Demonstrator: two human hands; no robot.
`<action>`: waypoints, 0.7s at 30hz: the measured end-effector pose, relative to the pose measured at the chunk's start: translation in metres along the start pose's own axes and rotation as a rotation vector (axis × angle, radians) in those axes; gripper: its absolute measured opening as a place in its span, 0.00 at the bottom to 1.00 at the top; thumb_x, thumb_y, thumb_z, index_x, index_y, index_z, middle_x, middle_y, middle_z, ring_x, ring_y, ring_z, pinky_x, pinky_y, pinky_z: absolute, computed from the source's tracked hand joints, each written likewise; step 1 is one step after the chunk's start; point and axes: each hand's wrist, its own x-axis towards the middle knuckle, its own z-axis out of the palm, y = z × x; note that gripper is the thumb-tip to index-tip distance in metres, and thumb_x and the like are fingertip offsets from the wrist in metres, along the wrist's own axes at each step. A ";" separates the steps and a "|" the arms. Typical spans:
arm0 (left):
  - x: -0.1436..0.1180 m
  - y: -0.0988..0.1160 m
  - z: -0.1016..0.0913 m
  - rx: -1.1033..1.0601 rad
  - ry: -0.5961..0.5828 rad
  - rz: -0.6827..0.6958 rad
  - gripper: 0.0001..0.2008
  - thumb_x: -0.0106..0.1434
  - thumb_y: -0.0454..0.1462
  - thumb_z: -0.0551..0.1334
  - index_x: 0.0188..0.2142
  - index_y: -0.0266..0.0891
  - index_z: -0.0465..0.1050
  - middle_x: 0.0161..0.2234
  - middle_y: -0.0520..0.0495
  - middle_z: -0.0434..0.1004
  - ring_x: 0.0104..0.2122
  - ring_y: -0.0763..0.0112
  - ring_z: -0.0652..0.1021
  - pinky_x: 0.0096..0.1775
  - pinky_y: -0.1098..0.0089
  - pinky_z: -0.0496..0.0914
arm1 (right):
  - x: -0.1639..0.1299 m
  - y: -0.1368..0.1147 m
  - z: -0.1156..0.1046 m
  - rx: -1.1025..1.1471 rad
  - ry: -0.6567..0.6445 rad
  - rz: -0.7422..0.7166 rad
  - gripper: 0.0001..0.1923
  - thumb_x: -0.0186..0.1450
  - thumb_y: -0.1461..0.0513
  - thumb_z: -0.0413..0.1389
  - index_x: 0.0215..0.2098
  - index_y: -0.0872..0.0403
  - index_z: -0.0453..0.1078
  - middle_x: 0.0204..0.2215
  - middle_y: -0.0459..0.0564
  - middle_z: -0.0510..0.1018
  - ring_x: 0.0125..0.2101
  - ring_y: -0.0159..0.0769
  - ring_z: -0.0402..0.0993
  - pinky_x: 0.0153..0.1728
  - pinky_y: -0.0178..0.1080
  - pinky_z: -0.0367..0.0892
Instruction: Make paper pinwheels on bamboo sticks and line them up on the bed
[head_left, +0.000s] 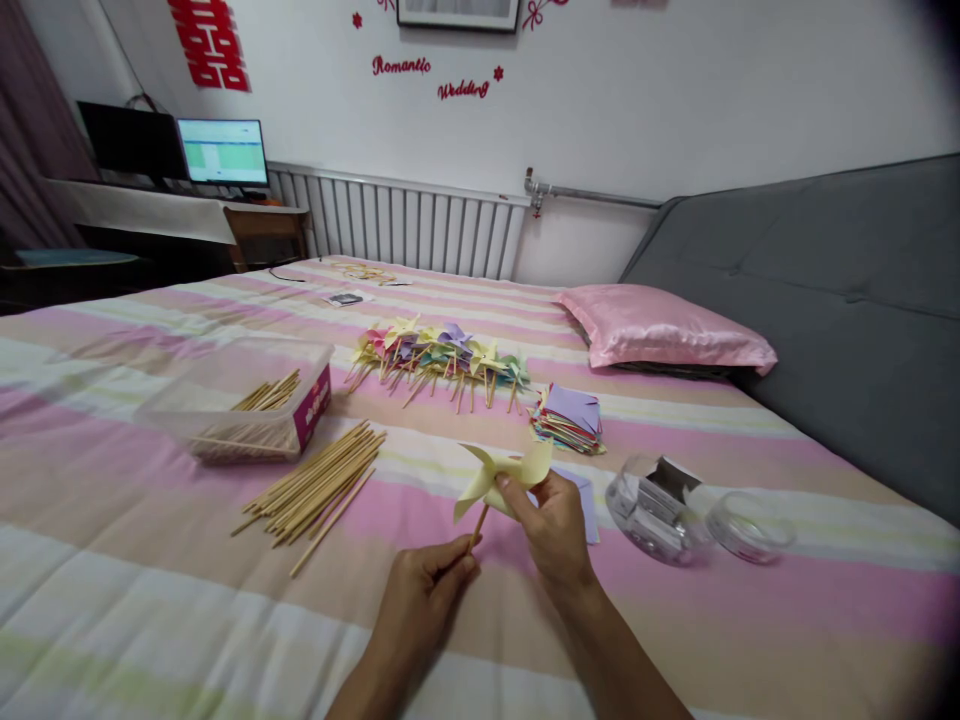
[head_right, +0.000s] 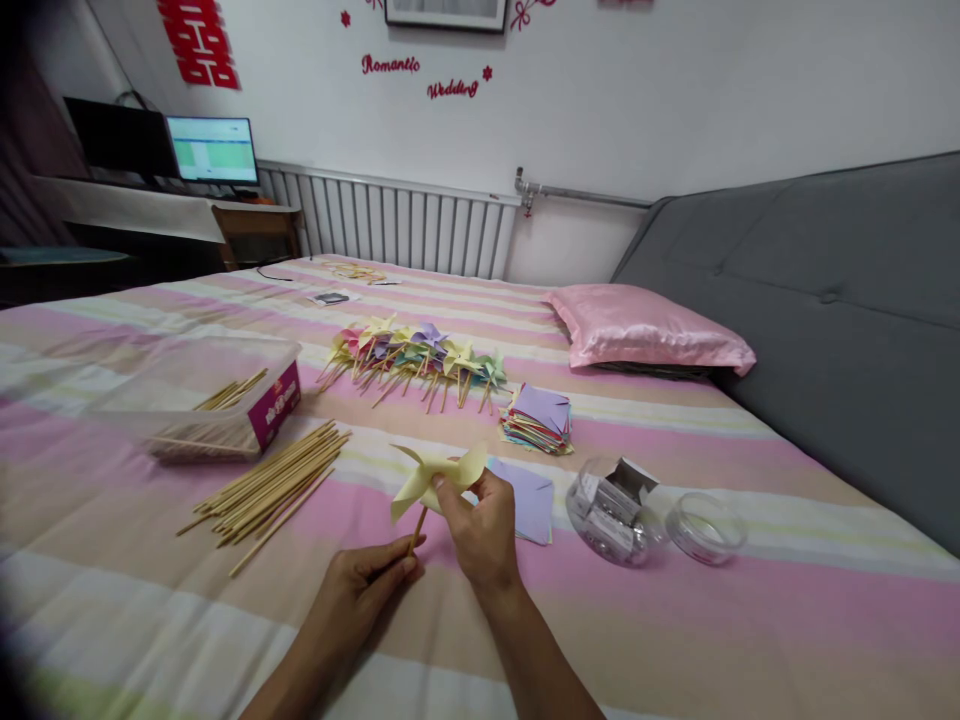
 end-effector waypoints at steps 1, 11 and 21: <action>0.000 0.000 0.000 -0.006 0.002 -0.001 0.14 0.53 0.42 0.63 0.36 0.38 0.81 0.31 0.45 0.82 0.28 0.60 0.77 0.31 0.69 0.71 | 0.000 0.000 0.000 -0.005 0.005 -0.007 0.11 0.57 0.58 0.59 0.33 0.58 0.75 0.32 0.52 0.80 0.36 0.42 0.74 0.39 0.41 0.68; 0.001 -0.006 0.000 0.038 -0.020 0.011 0.14 0.55 0.42 0.62 0.38 0.39 0.81 0.36 0.45 0.82 0.29 0.60 0.77 0.32 0.69 0.70 | 0.000 0.008 0.002 -0.004 0.043 -0.055 0.09 0.57 0.60 0.58 0.34 0.57 0.74 0.34 0.52 0.80 0.37 0.41 0.75 0.41 0.40 0.67; -0.001 0.001 0.001 0.075 -0.031 0.013 0.14 0.57 0.42 0.61 0.36 0.37 0.81 0.32 0.44 0.82 0.30 0.61 0.77 0.33 0.70 0.70 | 0.001 0.015 0.004 0.035 0.057 -0.043 0.11 0.58 0.58 0.58 0.34 0.57 0.74 0.33 0.52 0.80 0.36 0.41 0.75 0.40 0.40 0.68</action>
